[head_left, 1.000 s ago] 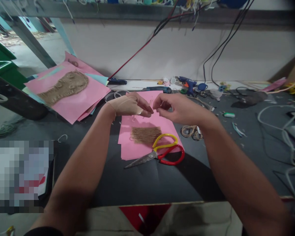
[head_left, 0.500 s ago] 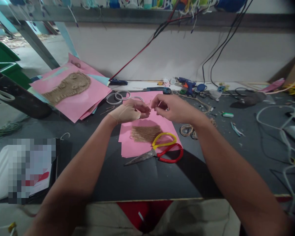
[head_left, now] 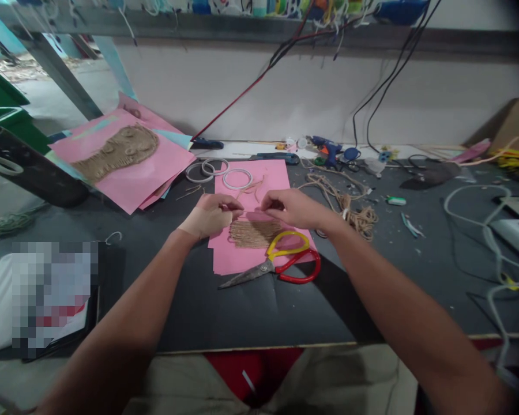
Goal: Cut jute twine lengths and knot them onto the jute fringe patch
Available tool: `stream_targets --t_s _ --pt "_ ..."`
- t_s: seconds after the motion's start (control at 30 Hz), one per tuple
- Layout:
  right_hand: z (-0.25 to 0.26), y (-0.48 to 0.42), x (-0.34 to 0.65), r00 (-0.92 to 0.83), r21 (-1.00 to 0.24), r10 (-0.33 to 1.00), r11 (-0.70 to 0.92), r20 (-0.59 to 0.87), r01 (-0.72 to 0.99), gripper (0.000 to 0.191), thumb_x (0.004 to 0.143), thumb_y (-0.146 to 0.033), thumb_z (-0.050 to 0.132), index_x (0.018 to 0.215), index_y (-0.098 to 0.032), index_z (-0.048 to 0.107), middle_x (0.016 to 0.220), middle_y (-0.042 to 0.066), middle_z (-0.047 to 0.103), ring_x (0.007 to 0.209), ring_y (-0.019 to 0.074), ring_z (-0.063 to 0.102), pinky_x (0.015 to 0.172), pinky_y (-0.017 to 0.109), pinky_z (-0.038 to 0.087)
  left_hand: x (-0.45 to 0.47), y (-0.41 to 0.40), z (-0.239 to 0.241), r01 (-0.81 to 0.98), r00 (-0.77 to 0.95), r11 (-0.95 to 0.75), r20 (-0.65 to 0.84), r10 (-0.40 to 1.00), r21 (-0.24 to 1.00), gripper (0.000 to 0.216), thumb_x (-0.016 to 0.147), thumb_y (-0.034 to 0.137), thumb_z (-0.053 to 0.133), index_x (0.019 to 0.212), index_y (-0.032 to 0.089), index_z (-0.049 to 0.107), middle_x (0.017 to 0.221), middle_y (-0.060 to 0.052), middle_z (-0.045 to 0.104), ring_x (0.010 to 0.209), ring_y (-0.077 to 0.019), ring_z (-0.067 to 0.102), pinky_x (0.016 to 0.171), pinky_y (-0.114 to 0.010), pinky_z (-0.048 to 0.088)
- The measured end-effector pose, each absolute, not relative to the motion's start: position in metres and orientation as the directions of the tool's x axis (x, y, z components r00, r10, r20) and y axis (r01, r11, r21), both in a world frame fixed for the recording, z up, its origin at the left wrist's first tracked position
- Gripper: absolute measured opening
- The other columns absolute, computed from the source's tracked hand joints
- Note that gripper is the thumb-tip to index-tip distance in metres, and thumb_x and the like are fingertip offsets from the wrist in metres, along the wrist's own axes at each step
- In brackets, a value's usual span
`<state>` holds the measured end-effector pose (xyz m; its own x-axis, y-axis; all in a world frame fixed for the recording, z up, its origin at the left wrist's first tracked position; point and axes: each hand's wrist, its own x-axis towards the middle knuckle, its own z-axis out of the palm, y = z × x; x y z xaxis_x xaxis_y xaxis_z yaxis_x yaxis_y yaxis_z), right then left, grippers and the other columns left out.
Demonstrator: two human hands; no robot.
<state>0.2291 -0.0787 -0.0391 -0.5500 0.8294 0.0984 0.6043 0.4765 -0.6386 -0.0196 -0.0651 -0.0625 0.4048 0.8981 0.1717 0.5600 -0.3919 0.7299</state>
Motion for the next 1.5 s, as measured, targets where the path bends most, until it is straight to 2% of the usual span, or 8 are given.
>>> stream_targets --t_s 0.13,0.3,0.47,0.7,0.93,1.27,1.5 --pt "-0.067 -0.087 0.229 -0.458 -0.642 0.867 0.467 0.197 0.608 0.007 0.088 -0.013 0.066 0.09 -0.018 0.07 0.091 0.005 0.074 0.081 0.0164 0.064 0.075 0.03 0.048 -0.022 -0.064 -0.068 0.566 0.458 -0.457 0.198 0.866 0.686 0.013 0.076 0.021 0.073 0.087 0.017 0.079 0.083 -0.005 0.075 0.073 -0.015 0.064 0.072 -0.03 0.048" --pt "-0.08 -0.092 0.234 -0.405 -0.584 0.862 0.505 0.304 0.636 0.005 0.09 -0.016 0.069 0.093 -0.018 0.073 0.09 0.005 0.072 0.077 0.0159 0.062 0.072 0.03 0.046 -0.023 -0.066 -0.067 0.567 0.441 -0.437 0.192 0.877 0.698 0.013 0.076 0.021 0.073 0.087 0.016 0.079 0.083 -0.005 0.073 0.074 -0.0154 0.063 0.071 -0.031 0.048" --pt "-0.081 -0.091 0.239 -0.425 -0.61 0.861 0.502 0.28 0.613 0.009 0.089 -0.014 0.069 0.093 -0.019 0.075 0.09 0.005 0.073 0.078 0.0161 0.063 0.072 0.03 0.046 -0.026 -0.064 -0.069 0.566 0.463 -0.398 0.121 0.878 0.722 0.015 0.077 0.022 0.07 0.088 0.017 0.079 0.088 -0.005 0.074 0.076 -0.0155 0.064 0.071 -0.029 0.049" --pt "-0.083 -0.089 0.241 -0.482 -0.612 0.821 0.557 0.306 0.561 0.014 0.089 -0.012 0.065 0.095 -0.019 0.076 0.093 0.006 0.072 0.086 0.0182 0.067 0.08 0.032 0.049 -0.028 -0.063 -0.067 0.574 0.502 -0.414 0.095 0.86 0.706 0.016 0.079 0.025 0.068 0.088 0.019 0.079 0.096 -0.005 0.076 0.088 -0.019 0.068 0.081 -0.03 0.051" --pt "-0.084 -0.088 0.243 -0.516 -0.589 0.804 0.579 0.296 0.564 0.021 0.089 -0.01 0.061 0.098 -0.021 0.077 0.096 0.007 0.072 0.088 0.0194 0.067 0.08 0.034 0.051 -0.03 -0.061 -0.065 0.546 0.576 -0.505 0.138 0.806 0.669 0.017 0.08 0.023 0.065 0.086 0.02 0.08 0.093 -0.005 0.076 0.092 -0.0201 0.068 0.09 -0.033 0.05" --pt "-0.084 -0.088 0.246 -0.531 -0.596 0.793 0.589 0.298 0.545 0.026 0.086 -0.007 0.059 0.099 -0.019 0.078 0.097 0.007 0.072 0.086 0.0188 0.067 0.078 0.033 0.051 -0.031 -0.06 -0.066 0.571 0.618 -0.569 0.147 0.773 0.592 0.019 0.084 0.026 0.062 0.087 0.024 0.081 0.094 -0.004 0.075 0.092 -0.0202 0.066 0.089 -0.034 0.048" --pt "-0.081 -0.089 0.247 -0.542 -0.595 0.787 0.595 0.295 0.54 0.03 0.082 -0.005 0.057 0.099 -0.02 0.077 0.098 0.007 0.073 0.088 0.0188 0.067 0.08 0.032 0.051 -0.03 -0.063 -0.061 0.565 0.632 -0.563 0.123 0.766 0.603 0.021 0.085 0.025 0.061 0.088 0.024 0.082 0.095 -0.005 0.075 0.093 -0.0206 0.065 0.09 -0.035 0.05"
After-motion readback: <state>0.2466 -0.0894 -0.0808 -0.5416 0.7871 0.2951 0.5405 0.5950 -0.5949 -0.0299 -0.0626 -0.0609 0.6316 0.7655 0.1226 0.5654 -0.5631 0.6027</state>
